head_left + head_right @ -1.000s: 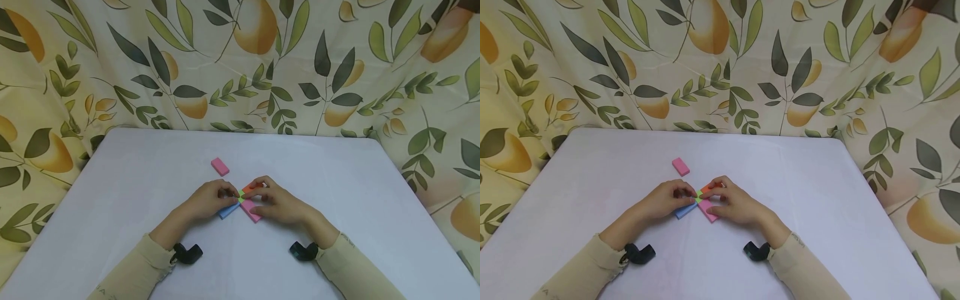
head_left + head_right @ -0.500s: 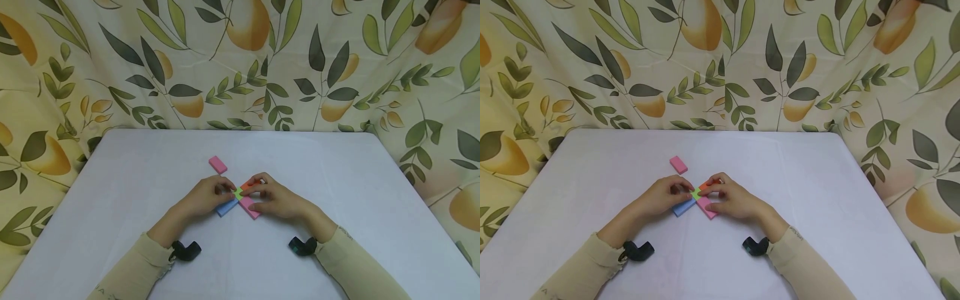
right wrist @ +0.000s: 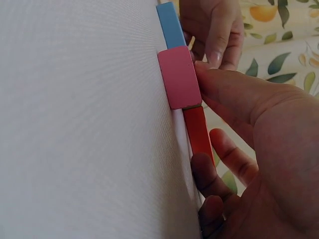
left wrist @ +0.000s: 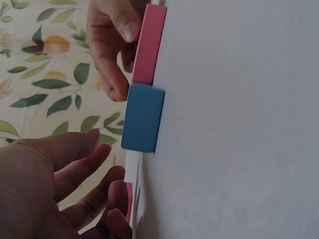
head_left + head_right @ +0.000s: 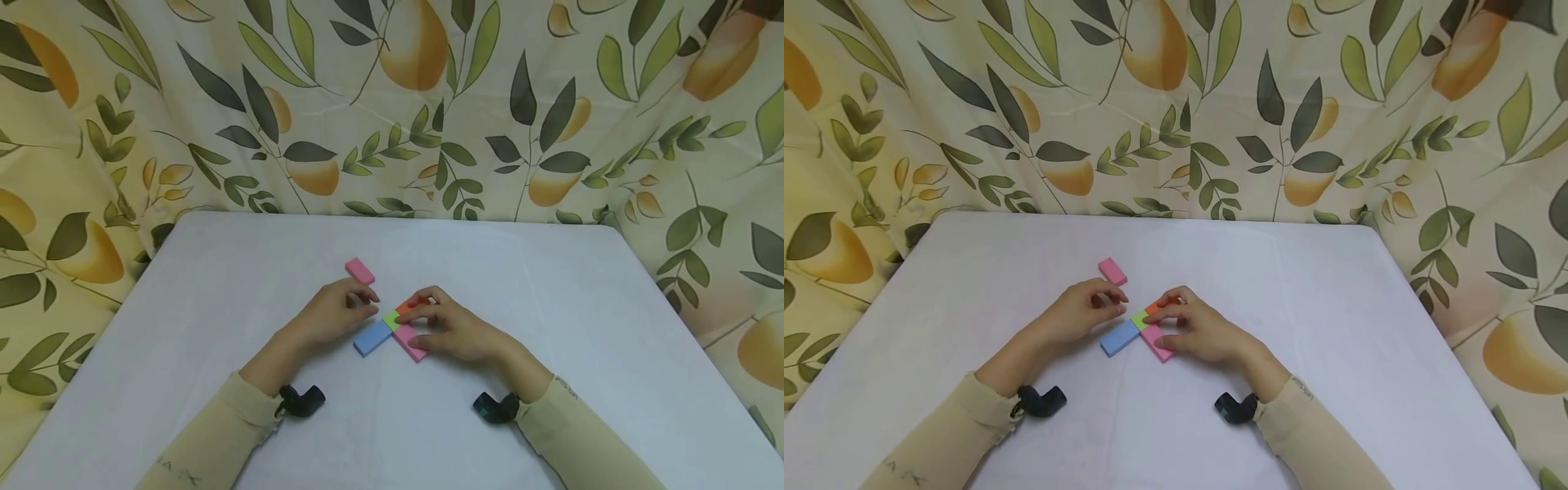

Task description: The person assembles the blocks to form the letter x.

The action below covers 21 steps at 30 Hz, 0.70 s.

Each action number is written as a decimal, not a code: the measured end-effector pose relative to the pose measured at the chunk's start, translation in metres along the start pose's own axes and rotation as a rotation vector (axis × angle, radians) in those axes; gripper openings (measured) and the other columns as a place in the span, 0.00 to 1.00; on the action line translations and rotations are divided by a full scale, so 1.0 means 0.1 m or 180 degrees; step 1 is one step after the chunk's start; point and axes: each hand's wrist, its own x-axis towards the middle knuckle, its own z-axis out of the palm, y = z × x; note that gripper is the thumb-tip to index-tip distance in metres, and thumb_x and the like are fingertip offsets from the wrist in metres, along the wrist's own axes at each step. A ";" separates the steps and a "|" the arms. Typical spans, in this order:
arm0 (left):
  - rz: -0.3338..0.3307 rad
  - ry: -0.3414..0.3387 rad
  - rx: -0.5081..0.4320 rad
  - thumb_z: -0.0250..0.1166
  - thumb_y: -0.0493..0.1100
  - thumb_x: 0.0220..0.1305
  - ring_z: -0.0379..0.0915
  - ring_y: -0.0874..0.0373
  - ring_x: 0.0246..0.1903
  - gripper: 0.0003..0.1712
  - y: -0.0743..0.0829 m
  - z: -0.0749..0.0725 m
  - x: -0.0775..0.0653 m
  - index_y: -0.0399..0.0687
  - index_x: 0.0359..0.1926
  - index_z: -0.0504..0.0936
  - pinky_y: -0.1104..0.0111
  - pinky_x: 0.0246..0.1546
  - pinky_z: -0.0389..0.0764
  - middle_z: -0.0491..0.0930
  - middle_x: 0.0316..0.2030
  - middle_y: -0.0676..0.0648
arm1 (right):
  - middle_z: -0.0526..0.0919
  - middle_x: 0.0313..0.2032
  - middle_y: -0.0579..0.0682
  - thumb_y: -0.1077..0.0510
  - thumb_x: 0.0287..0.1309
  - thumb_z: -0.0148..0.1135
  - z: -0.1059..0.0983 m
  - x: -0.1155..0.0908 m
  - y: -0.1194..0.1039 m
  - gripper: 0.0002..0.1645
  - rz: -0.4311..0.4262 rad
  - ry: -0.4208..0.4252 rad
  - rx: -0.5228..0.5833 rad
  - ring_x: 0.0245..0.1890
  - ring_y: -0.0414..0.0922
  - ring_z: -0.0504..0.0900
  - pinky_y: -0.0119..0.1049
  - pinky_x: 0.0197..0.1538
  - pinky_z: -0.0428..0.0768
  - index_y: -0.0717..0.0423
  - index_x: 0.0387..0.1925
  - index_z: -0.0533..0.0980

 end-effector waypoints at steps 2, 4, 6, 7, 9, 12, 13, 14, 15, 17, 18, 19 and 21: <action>0.0007 0.0022 -0.0007 0.69 0.48 0.70 0.77 0.56 0.46 0.10 0.00 -0.02 0.01 0.59 0.50 0.86 0.60 0.50 0.80 0.83 0.46 0.55 | 0.65 0.68 0.41 0.46 0.64 0.71 0.00 0.00 0.01 0.22 0.0010 0.0004 0.0022 0.63 0.48 0.69 0.50 0.63 0.71 0.24 0.58 0.81; 0.0013 0.0057 0.0002 0.68 0.48 0.70 0.77 0.55 0.47 0.10 -0.01 -0.03 0.02 0.58 0.50 0.86 0.60 0.50 0.80 0.83 0.47 0.55 | 0.65 0.68 0.40 0.45 0.63 0.71 0.01 -0.01 0.01 0.22 0.0022 0.0007 0.0028 0.63 0.48 0.69 0.50 0.64 0.71 0.24 0.58 0.81; 0.0034 0.0099 0.0013 0.68 0.47 0.70 0.77 0.55 0.47 0.10 -0.02 -0.04 0.04 0.57 0.50 0.86 0.61 0.51 0.81 0.83 0.47 0.55 | 0.65 0.68 0.40 0.46 0.63 0.71 0.01 -0.01 0.01 0.22 0.0025 0.0008 0.0049 0.63 0.48 0.69 0.50 0.64 0.71 0.24 0.58 0.81; 0.0044 0.0121 0.0021 0.69 0.46 0.70 0.77 0.55 0.47 0.10 -0.02 -0.05 0.05 0.57 0.51 0.86 0.61 0.51 0.80 0.83 0.47 0.55 | 0.65 0.68 0.41 0.46 0.63 0.71 0.01 -0.01 0.01 0.22 0.0025 0.0009 0.0055 0.63 0.48 0.69 0.50 0.64 0.71 0.24 0.58 0.81; 0.0054 0.0159 0.0034 0.69 0.46 0.70 0.77 0.55 0.47 0.10 -0.03 -0.06 0.06 0.56 0.51 0.86 0.61 0.50 0.80 0.83 0.46 0.55 | 0.65 0.68 0.41 0.46 0.63 0.71 0.01 -0.01 0.02 0.23 0.0018 0.0015 0.0054 0.63 0.48 0.69 0.50 0.64 0.71 0.25 0.59 0.81; 0.0046 0.0203 0.0025 0.69 0.45 0.70 0.76 0.54 0.47 0.11 -0.04 -0.08 0.08 0.55 0.51 0.87 0.61 0.50 0.80 0.82 0.46 0.55 | 0.65 0.68 0.41 0.46 0.63 0.71 0.02 -0.01 0.02 0.23 0.0006 0.0017 0.0072 0.63 0.48 0.69 0.49 0.63 0.71 0.26 0.59 0.81; 0.0032 0.0217 0.0028 0.69 0.45 0.70 0.76 0.55 0.47 0.11 -0.04 -0.09 0.09 0.55 0.51 0.87 0.61 0.50 0.80 0.82 0.46 0.55 | 0.65 0.68 0.41 0.46 0.63 0.72 0.02 -0.01 0.02 0.23 0.0010 0.0014 0.0069 0.63 0.47 0.69 0.49 0.63 0.71 0.26 0.59 0.81; 0.0008 0.0231 0.0026 0.69 0.45 0.70 0.76 0.55 0.48 0.11 -0.04 -0.09 0.09 0.55 0.51 0.87 0.61 0.50 0.80 0.82 0.46 0.55 | 0.65 0.68 0.41 0.46 0.63 0.72 0.02 -0.01 0.02 0.23 0.0009 0.0014 0.0067 0.63 0.47 0.69 0.49 0.63 0.71 0.26 0.59 0.82; -0.0016 0.0249 0.0016 0.69 0.46 0.70 0.76 0.55 0.48 0.11 -0.04 -0.10 0.10 0.55 0.51 0.87 0.60 0.51 0.80 0.82 0.47 0.54 | 0.65 0.68 0.41 0.46 0.63 0.72 0.02 -0.01 0.01 0.23 0.0009 0.0012 0.0066 0.63 0.47 0.69 0.49 0.63 0.71 0.26 0.59 0.82; -0.0084 0.0294 0.0013 0.69 0.46 0.70 0.76 0.54 0.49 0.10 -0.04 -0.11 0.11 0.55 0.51 0.87 0.60 0.52 0.80 0.81 0.47 0.54 | 0.65 0.67 0.41 0.46 0.64 0.71 0.02 -0.01 0.01 0.23 -0.0001 0.0010 0.0056 0.62 0.47 0.69 0.48 0.63 0.72 0.27 0.59 0.82; -0.0110 0.0321 0.0007 0.69 0.47 0.70 0.76 0.54 0.50 0.10 -0.04 -0.12 0.11 0.56 0.50 0.86 0.60 0.52 0.80 0.81 0.47 0.54 | 0.66 0.67 0.41 0.46 0.64 0.71 0.01 -0.01 0.01 0.23 -0.0013 0.0011 0.0051 0.62 0.46 0.70 0.48 0.63 0.72 0.27 0.59 0.82; -0.0120 0.0345 0.0000 0.69 0.47 0.70 0.75 0.54 0.50 0.09 -0.05 -0.12 0.11 0.56 0.50 0.86 0.59 0.53 0.79 0.81 0.48 0.54 | 0.66 0.67 0.41 0.46 0.64 0.71 0.01 -0.01 0.00 0.22 -0.0022 0.0008 0.0053 0.62 0.46 0.70 0.48 0.63 0.72 0.28 0.59 0.82; -0.0136 0.0386 -0.0030 0.69 0.47 0.70 0.75 0.53 0.51 0.09 -0.06 -0.14 0.13 0.57 0.49 0.86 0.58 0.55 0.79 0.81 0.48 0.54 | 0.66 0.67 0.41 0.46 0.64 0.71 0.01 -0.01 0.01 0.22 -0.0042 0.0007 0.0059 0.62 0.46 0.70 0.48 0.64 0.72 0.28 0.59 0.82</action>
